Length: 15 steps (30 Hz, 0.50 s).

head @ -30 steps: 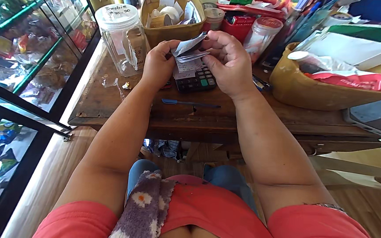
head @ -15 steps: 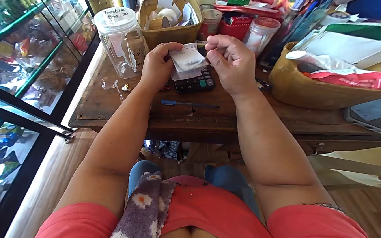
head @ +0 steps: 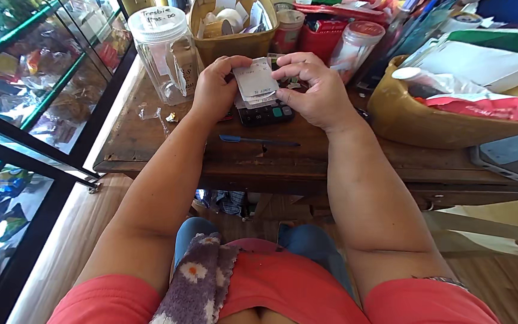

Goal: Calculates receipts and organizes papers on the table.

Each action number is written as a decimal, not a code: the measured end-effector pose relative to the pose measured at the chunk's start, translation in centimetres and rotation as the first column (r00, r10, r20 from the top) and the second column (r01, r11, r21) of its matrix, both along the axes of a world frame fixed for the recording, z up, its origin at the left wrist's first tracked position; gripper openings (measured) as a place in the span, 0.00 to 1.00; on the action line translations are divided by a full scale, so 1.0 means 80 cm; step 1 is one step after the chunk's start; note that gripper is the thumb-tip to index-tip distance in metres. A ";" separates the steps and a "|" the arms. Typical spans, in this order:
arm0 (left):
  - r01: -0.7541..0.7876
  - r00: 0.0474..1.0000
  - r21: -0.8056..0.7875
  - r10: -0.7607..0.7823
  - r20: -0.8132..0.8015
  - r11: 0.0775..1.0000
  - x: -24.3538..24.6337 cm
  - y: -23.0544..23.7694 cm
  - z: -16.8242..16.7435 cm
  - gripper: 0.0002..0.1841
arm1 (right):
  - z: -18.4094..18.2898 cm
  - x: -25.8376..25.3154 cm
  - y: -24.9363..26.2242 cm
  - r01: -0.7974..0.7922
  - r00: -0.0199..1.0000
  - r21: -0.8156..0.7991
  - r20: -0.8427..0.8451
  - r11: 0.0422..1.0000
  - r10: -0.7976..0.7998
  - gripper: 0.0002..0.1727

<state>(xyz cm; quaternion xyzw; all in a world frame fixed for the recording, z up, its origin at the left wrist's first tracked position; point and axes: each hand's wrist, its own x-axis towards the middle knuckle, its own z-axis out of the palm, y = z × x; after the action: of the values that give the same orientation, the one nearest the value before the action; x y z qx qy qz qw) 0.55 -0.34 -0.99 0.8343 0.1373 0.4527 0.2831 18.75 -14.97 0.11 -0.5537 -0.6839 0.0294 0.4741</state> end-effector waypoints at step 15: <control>0.059 0.998 0.007 -0.059 -0.008 0.998 0.000 -0.003 -0.002 0.14 | -0.006 0.003 0.007 0.052 0.999 0.237 -0.013 0.970 -0.050 0.11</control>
<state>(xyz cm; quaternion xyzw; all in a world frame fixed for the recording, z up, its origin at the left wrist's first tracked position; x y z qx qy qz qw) 0.56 -0.55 -1.16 0.8408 0.1123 0.4412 0.2930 18.98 -14.39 -0.39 -0.5103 -0.6666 -0.0629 0.5397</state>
